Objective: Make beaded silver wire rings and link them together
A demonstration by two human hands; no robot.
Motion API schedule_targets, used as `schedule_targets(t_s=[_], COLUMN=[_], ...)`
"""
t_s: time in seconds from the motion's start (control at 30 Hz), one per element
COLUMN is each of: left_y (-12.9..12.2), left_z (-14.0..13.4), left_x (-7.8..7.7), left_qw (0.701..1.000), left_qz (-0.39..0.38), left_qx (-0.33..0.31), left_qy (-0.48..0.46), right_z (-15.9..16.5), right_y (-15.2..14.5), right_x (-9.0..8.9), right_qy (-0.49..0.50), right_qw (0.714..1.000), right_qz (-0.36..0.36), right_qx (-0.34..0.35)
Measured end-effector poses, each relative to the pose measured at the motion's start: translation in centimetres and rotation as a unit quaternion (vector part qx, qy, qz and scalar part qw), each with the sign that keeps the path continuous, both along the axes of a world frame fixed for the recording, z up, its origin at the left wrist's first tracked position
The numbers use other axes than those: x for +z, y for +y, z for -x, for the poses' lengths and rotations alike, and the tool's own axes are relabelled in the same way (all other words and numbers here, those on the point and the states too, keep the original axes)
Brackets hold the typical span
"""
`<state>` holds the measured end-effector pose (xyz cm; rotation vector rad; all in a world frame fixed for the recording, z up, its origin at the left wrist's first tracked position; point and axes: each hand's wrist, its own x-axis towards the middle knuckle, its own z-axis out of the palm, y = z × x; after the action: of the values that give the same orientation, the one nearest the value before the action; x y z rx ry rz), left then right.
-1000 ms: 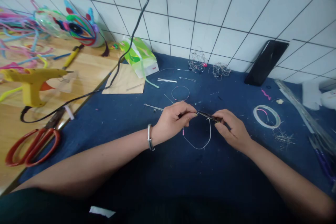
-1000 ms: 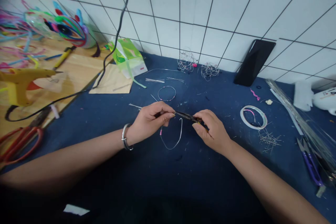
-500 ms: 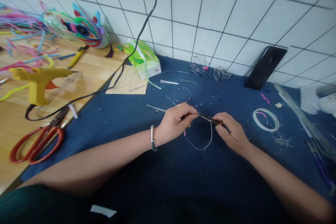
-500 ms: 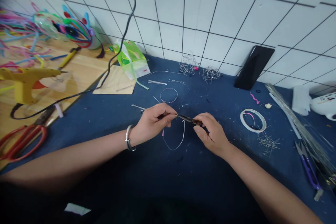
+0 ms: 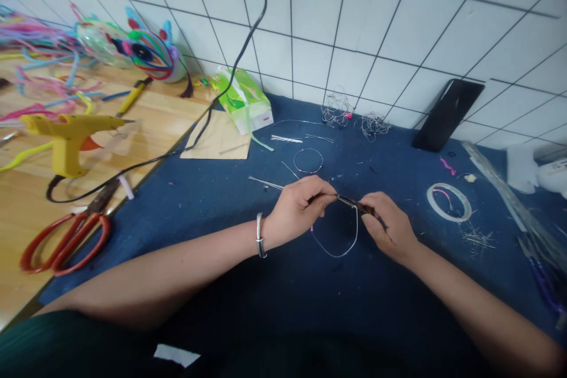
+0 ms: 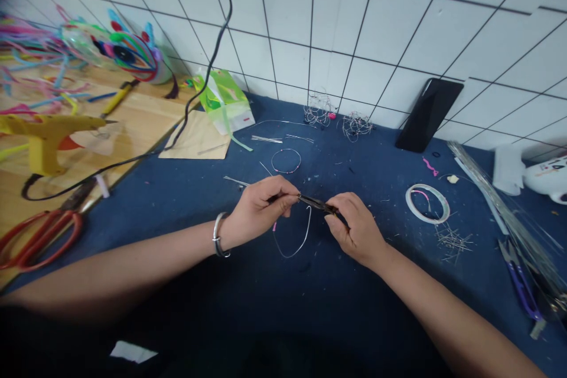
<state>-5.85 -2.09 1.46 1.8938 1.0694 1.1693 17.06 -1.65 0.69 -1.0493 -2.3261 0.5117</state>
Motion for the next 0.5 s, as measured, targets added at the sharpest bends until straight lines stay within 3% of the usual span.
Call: schedule_targets(t_s=[0.5], left_y=[-0.21], left_z=[-0.33], left_x=[0.13], left_qw=[1.0], left_qz=[0.01], left_qx=[0.015], left_qy=[-0.005], right_z=[0.52], right_y=[-0.3], right_x=[-0.15], right_qy=[-0.01], right_qw=[0.999], right_qz=[-0.042], right_qx=[-0.013])
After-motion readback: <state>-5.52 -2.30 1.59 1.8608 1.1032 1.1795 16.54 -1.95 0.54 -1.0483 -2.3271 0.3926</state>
